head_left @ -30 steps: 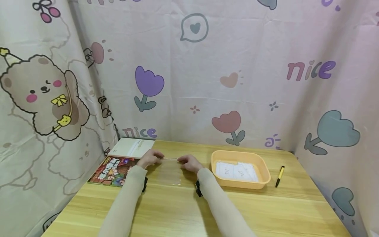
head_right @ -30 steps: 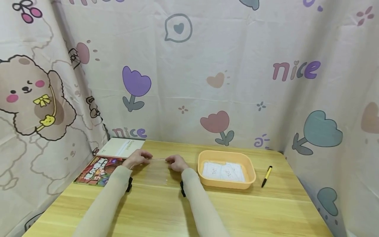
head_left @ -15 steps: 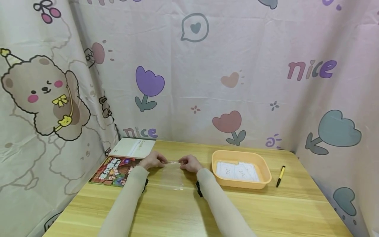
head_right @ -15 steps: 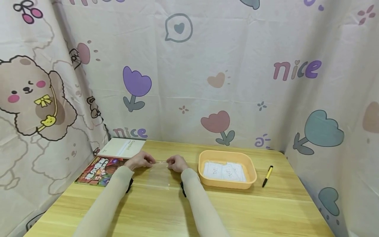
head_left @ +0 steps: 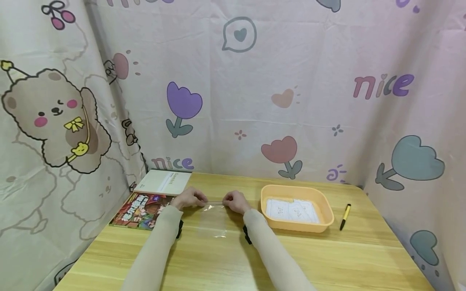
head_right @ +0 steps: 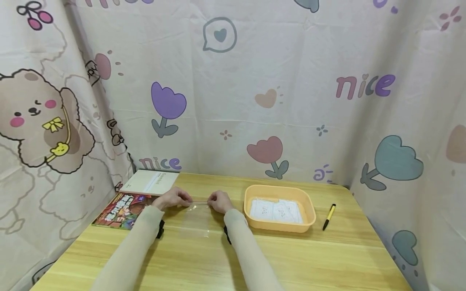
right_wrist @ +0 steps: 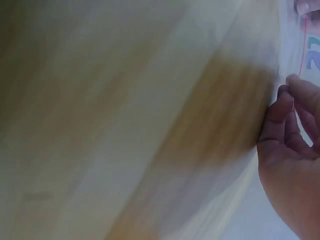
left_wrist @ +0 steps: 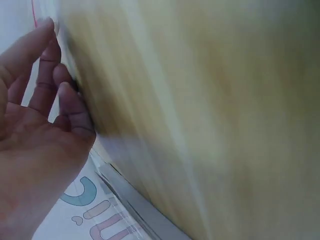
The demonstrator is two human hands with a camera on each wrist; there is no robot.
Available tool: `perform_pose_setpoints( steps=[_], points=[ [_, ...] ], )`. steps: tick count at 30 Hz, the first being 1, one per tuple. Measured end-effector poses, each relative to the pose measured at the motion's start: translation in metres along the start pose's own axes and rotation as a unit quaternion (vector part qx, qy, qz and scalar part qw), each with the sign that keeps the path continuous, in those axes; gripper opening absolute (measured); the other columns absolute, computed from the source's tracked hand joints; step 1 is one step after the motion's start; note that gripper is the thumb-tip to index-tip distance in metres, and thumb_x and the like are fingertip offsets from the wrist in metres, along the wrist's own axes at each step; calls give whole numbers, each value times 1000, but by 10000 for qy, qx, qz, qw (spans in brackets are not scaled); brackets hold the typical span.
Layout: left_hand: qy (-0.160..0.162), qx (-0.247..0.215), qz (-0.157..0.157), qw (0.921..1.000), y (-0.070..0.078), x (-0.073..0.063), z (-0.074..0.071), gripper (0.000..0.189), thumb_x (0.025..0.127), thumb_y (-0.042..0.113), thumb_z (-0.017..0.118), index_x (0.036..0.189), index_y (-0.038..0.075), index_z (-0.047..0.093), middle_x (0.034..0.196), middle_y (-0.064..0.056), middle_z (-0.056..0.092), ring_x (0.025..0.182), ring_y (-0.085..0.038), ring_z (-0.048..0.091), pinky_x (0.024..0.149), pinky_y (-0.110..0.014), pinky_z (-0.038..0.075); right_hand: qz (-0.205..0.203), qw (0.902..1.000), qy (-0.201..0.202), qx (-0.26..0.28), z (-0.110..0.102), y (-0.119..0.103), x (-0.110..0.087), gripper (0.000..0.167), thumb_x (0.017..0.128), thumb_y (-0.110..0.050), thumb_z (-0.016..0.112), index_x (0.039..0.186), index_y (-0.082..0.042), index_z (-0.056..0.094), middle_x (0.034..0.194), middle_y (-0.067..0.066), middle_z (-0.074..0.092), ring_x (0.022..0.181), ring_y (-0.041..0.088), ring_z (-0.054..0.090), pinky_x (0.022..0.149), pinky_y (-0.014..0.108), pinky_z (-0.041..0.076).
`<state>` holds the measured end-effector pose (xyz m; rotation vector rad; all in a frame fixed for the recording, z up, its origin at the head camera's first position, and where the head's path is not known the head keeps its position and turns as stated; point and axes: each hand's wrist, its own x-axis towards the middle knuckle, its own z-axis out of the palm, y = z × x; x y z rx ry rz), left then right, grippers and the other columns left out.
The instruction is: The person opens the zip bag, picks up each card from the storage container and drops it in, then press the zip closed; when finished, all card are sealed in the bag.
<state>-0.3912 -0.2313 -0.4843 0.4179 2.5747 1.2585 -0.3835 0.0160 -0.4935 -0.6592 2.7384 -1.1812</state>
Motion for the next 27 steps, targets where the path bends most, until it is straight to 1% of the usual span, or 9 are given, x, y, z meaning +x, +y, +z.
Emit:
perform_pose_setpoints(
  steps=[4,7,9,12,14,16,20,22,27],
  points=[
    [-328,-473,85,9983,6,-2,-3,23,84,1,69,106,-5,71,97,-16,72,79,-14,59,70,-26,51,207,9991,-121,351,-5,2,-4,13,95,-16,63,96,-8,73,88,2,71,73,8,57,66,22,49],
    [-472,-837,32,9954,11,-6,-5,26,87,3,66,110,-7,68,97,-17,71,76,-16,61,70,-29,55,269,9969,-176,712,-10,-4,-8,17,96,-15,60,101,-3,71,90,6,69,70,12,58,62,22,49],
    [-566,-1034,-19,9930,14,-9,-5,27,89,5,64,114,-7,66,98,-16,70,76,-18,62,70,-31,56,291,9936,-176,1078,-13,-7,-13,19,97,-13,58,104,2,68,91,11,67,69,16,59,60,24,51],
    [-613,-1142,49,9916,18,-11,-5,30,91,8,64,117,-5,65,98,-14,69,75,-18,59,70,-33,56,274,9873,-58,1566,-18,-13,-19,20,98,-10,56,107,5,66,93,16,68,73,19,62,63,29,57],
    [-565,-1125,169,9919,20,-12,-5,30,92,11,64,118,-3,65,100,-12,69,78,-17,59,72,-32,55,252,9828,51,1829,-20,-16,-23,19,98,-7,55,109,4,66,96,18,69,77,20,63,68,34,59],
    [-461,-1114,268,9923,22,-12,-4,31,91,13,65,118,-2,66,102,-10,70,82,-16,59,74,-33,55,161,9809,148,1931,-22,-18,-27,20,97,-4,54,111,3,67,100,19,70,83,21,65,73,36,60],
    [-179,-1115,304,9931,29,-14,1,31,90,16,69,117,2,68,106,-7,70,88,-14,62,80,-33,55,67,9771,214,2114,-23,-18,-34,23,95,2,55,113,4,68,106,21,71,89,24,68,76,38,61],
    [-26,-1154,329,9928,32,-16,5,31,88,16,71,116,2,68,106,-8,71,86,-14,62,80,-34,56,77,9736,285,2262,-23,-16,-38,23,94,5,55,113,6,68,107,23,71,88,23,69,76,37,61],
    [143,-1238,713,9896,40,-20,16,33,88,14,71,117,0,67,109,-14,70,83,-16,62,74,-33,57,136,9677,614,2440,-28,-16,-49,24,93,4,54,113,8,68,107,22,71,78,14,66,69,30,60]
  ],
)
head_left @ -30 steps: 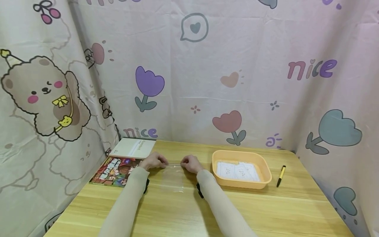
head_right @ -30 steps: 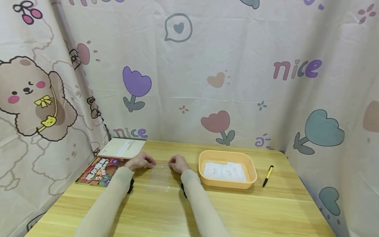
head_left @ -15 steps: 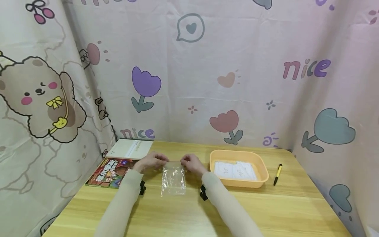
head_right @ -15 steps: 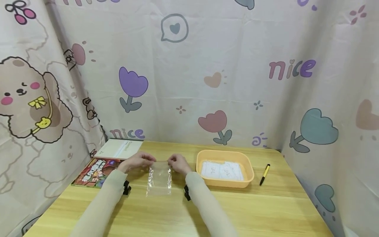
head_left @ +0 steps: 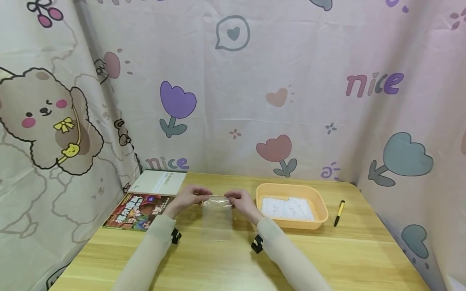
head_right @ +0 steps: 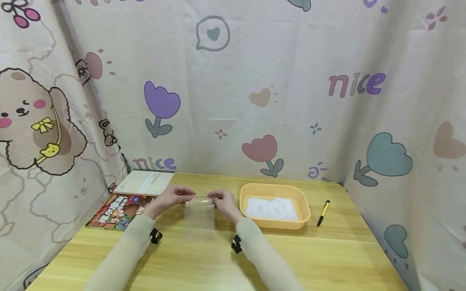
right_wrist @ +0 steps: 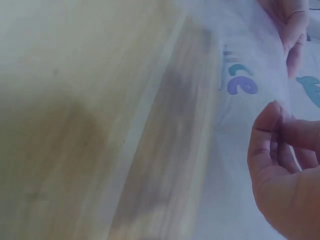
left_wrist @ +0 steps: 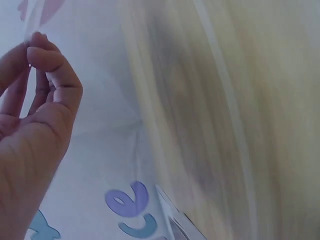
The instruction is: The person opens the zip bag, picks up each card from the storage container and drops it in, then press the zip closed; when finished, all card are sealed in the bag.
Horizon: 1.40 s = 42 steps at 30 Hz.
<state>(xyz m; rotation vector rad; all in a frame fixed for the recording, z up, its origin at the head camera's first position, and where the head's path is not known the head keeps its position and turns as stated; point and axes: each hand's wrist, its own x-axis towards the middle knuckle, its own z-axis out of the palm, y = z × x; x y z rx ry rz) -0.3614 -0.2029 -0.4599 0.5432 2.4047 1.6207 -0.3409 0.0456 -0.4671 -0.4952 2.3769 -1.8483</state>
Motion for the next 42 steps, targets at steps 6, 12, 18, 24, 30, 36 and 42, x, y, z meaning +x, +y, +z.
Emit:
perform_pose_setpoints(
  steps=[6,12,18,24,30,36,42],
  points=[
    [27,-134,105,9999,11,0,14,32,91,16,67,120,1,65,111,-17,68,85,-17,61,74,-33,55,-65,9994,330,-39,-10,-4,-9,22,94,2,55,111,6,69,101,21,73,75,19,67,67,28,59],
    [368,-510,68,9980,29,0,28,30,93,10,64,120,-4,64,113,-30,64,88,-25,61,73,-33,55,-226,9987,454,29,-18,-28,-26,21,93,5,56,110,12,67,98,31,69,79,38,68,70,39,62],
    [802,-751,322,9934,42,-5,41,28,92,5,64,116,-8,64,98,-20,70,84,-33,63,65,-27,55,-341,9982,497,-31,-24,-15,-21,23,95,-5,60,113,8,66,99,25,70,83,40,68,70,37,61],
    [997,-673,550,9912,32,6,55,27,93,11,65,115,-5,67,82,3,68,80,-31,63,60,-21,52,-126,9989,456,-64,-35,-10,-22,22,95,-13,63,113,-3,70,97,14,71,92,43,66,74,36,60],
    [1118,-469,732,9899,38,7,67,23,93,13,66,111,-2,70,85,-2,70,73,-21,62,58,-29,53,-7,9996,241,117,-43,-12,-28,22,95,-15,62,113,-3,71,94,5,71,84,29,64,70,28,57],
    [1214,-311,754,9892,45,10,72,21,92,12,67,112,5,71,96,-9,72,76,-14,61,60,-27,53,-26,9995,-302,-100,-53,-13,-30,29,97,-17,60,117,3,67,98,12,71,82,17,61,74,29,56],
    [1215,-361,799,9887,51,15,75,28,89,19,72,113,5,71,100,-9,72,81,-18,62,64,-30,54,-224,9950,-565,-789,-63,-15,-31,28,96,-23,62,113,-1,70,103,18,70,84,20,60,73,30,54]
  ],
)
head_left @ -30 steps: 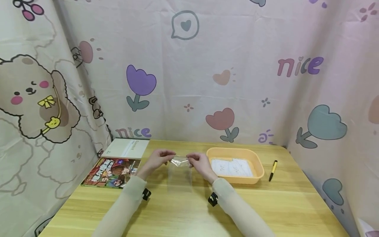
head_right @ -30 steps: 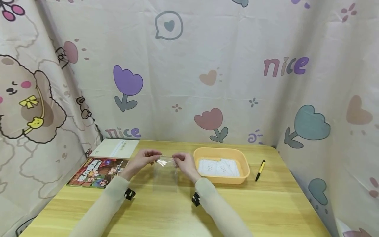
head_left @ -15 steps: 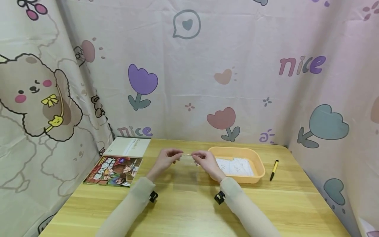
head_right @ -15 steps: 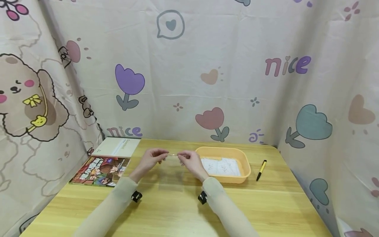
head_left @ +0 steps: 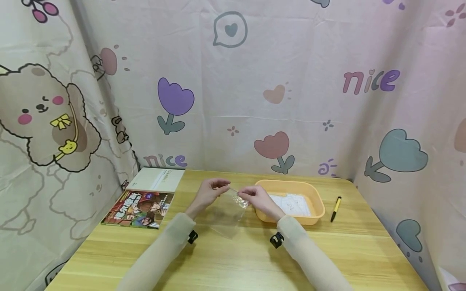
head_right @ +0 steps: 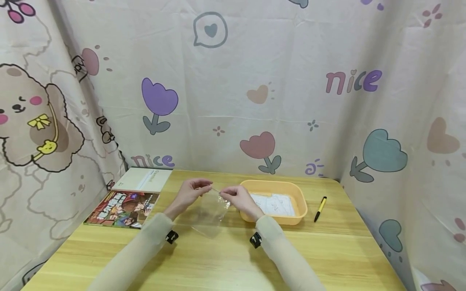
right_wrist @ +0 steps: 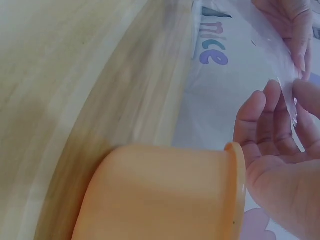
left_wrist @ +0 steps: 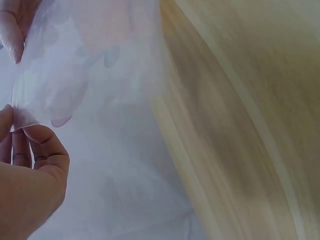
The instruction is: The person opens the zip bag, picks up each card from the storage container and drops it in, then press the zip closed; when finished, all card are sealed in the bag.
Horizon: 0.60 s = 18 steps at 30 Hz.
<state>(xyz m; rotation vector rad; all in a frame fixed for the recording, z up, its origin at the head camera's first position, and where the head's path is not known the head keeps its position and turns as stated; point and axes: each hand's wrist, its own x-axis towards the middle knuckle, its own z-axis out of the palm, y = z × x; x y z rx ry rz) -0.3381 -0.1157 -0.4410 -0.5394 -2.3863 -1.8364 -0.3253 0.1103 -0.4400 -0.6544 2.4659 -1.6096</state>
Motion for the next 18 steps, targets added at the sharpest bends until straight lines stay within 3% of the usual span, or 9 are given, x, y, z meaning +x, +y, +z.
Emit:
perform_pose_setpoints(
  steps=[11,18],
  points=[
    [167,135,370,9991,2,0,11,21,86,19,75,106,11,74,100,-6,73,91,-15,63,71,-23,53,147,9989,368,-237,-4,-1,-3,20,89,-18,71,101,-3,76,93,11,74,73,10,56,64,22,48],
    [688,194,517,9961,2,-2,14,28,82,23,79,108,14,73,106,-7,70,94,-18,57,69,-22,49,246,9969,696,-264,-3,0,-4,15,86,-16,74,95,-5,78,87,3,74,71,10,56,61,22,47]
  ],
)
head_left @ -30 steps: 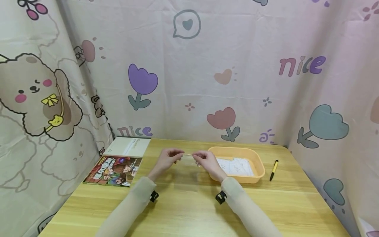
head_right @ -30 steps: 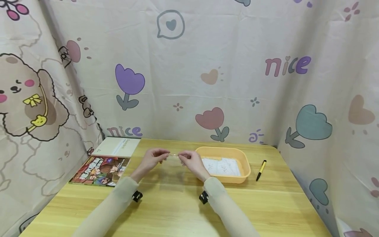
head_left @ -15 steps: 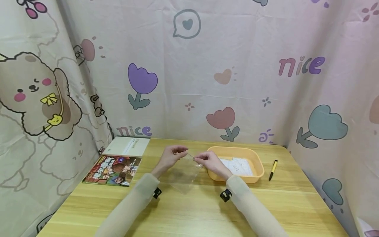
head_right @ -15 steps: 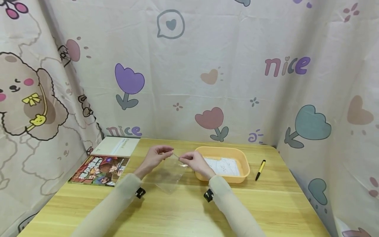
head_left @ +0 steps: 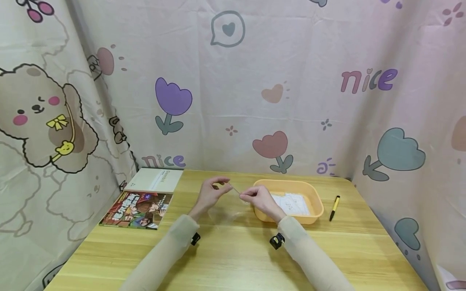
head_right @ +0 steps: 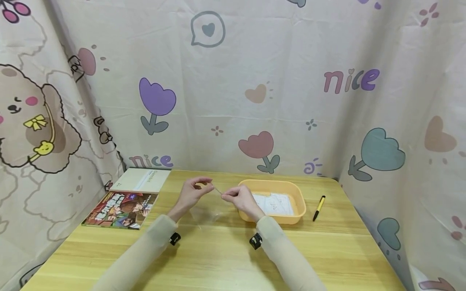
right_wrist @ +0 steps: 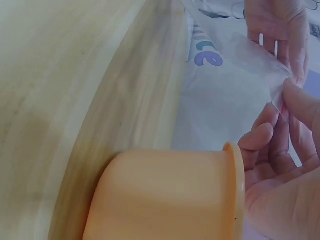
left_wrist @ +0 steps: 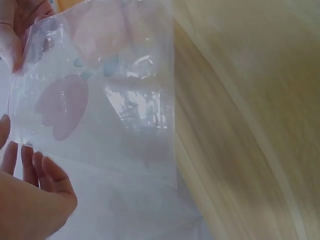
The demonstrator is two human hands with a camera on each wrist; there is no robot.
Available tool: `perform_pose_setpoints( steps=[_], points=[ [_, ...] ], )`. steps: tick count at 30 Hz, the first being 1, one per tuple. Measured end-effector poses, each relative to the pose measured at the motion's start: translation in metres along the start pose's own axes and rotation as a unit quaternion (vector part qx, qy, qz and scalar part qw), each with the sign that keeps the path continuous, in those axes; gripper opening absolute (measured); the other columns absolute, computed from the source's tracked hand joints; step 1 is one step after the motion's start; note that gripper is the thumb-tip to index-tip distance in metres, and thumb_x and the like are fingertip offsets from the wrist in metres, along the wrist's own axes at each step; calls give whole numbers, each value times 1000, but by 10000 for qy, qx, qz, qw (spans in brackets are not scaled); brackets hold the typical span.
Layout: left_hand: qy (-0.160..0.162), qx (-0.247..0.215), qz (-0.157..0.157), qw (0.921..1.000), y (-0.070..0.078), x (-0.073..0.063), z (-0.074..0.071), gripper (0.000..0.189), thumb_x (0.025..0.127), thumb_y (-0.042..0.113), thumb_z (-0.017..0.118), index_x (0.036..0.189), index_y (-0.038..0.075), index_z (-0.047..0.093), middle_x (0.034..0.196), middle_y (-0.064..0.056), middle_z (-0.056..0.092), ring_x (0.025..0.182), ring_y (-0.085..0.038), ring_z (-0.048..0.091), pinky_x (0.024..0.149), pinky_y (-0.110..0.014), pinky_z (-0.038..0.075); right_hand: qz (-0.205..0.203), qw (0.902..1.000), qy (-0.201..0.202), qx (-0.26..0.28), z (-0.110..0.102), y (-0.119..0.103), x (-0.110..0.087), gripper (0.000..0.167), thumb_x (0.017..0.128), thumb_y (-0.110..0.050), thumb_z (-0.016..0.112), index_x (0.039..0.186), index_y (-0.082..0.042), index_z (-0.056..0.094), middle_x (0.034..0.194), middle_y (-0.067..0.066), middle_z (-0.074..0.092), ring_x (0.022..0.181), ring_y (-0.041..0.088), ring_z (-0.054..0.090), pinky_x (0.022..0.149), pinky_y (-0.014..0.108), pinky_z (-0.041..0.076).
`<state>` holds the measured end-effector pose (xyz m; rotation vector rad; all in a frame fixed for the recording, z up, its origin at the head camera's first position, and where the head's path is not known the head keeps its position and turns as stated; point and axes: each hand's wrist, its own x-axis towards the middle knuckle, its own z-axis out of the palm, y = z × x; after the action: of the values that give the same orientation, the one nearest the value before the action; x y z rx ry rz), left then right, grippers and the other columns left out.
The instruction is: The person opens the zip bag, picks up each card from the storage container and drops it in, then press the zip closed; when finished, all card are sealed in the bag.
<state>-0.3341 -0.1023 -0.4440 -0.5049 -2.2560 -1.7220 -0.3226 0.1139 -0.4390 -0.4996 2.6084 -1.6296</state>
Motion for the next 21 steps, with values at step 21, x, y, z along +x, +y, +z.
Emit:
perform_pose_setpoints(
  steps=[21],
  points=[
    [-284,-523,233,9980,9,-5,18,39,84,17,78,115,5,58,96,-13,73,88,-21,69,70,-25,55,434,9932,782,740,12,0,-4,13,79,-19,81,84,-8,78,82,2,75,75,9,60,66,23,48]
  ],
)
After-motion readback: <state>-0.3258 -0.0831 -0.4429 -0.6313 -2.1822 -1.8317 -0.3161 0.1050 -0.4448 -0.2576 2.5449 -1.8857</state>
